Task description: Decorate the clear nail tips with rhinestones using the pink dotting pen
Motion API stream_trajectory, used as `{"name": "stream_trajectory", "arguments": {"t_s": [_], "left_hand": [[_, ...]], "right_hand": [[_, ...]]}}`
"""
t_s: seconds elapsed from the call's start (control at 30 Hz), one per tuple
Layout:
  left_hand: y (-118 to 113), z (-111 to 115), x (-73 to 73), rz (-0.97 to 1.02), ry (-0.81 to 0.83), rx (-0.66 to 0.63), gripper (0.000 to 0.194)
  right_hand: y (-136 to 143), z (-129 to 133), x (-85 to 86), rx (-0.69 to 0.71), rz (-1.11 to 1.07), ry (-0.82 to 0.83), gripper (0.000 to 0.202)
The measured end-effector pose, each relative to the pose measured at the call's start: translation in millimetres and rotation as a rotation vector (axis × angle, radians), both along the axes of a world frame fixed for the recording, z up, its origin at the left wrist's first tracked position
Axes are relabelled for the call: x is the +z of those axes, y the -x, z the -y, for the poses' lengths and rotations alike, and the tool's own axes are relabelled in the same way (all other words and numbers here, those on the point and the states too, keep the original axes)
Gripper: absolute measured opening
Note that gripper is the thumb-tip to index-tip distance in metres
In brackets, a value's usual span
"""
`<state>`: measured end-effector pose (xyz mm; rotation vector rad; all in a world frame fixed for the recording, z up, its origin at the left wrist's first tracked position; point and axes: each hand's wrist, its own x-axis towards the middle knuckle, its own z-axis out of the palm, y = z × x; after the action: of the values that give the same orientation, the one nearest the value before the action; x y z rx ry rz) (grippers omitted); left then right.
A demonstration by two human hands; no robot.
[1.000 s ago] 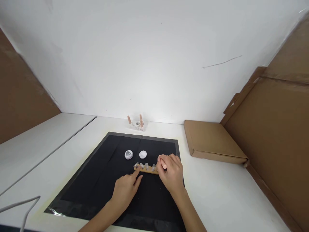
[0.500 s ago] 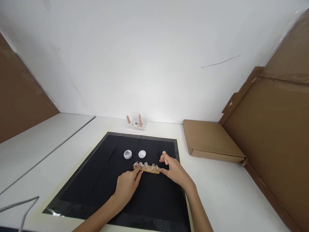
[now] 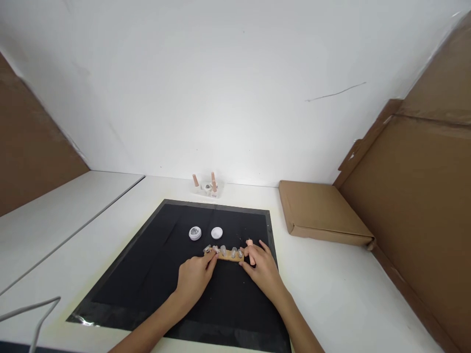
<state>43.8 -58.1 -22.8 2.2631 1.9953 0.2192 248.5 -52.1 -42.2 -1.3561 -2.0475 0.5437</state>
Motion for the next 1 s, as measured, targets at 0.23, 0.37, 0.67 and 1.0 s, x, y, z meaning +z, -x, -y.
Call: {"name": "stream_trajectory", "arguments": {"t_s": [0.23, 0.37, 0.67, 1.0], "left_hand": [[-2.7, -2.5, 1.9, -0.003, 0.008, 0.009, 0.032], [-3.0, -2.3, 4.0, 0.006, 0.009, 0.009, 0.032], [-1.2, -1.2, 1.9, 0.041, -0.014, 0.006, 0.032], [6.6, 1.9, -0.2, 0.162, -0.141, -0.053, 0.030]], "right_hand": [[0.3, 0.0, -2.5, -0.009, 0.032, -0.046, 0.011], [2.1, 1.2, -1.3, -0.012, 0.051, -0.053, 0.008], [4.0, 4.2, 0.8, -0.045, 0.078, -0.067, 0.005], [7.4, 5.9, 0.6, -0.098, 0.032, -0.047, 0.001]]}}
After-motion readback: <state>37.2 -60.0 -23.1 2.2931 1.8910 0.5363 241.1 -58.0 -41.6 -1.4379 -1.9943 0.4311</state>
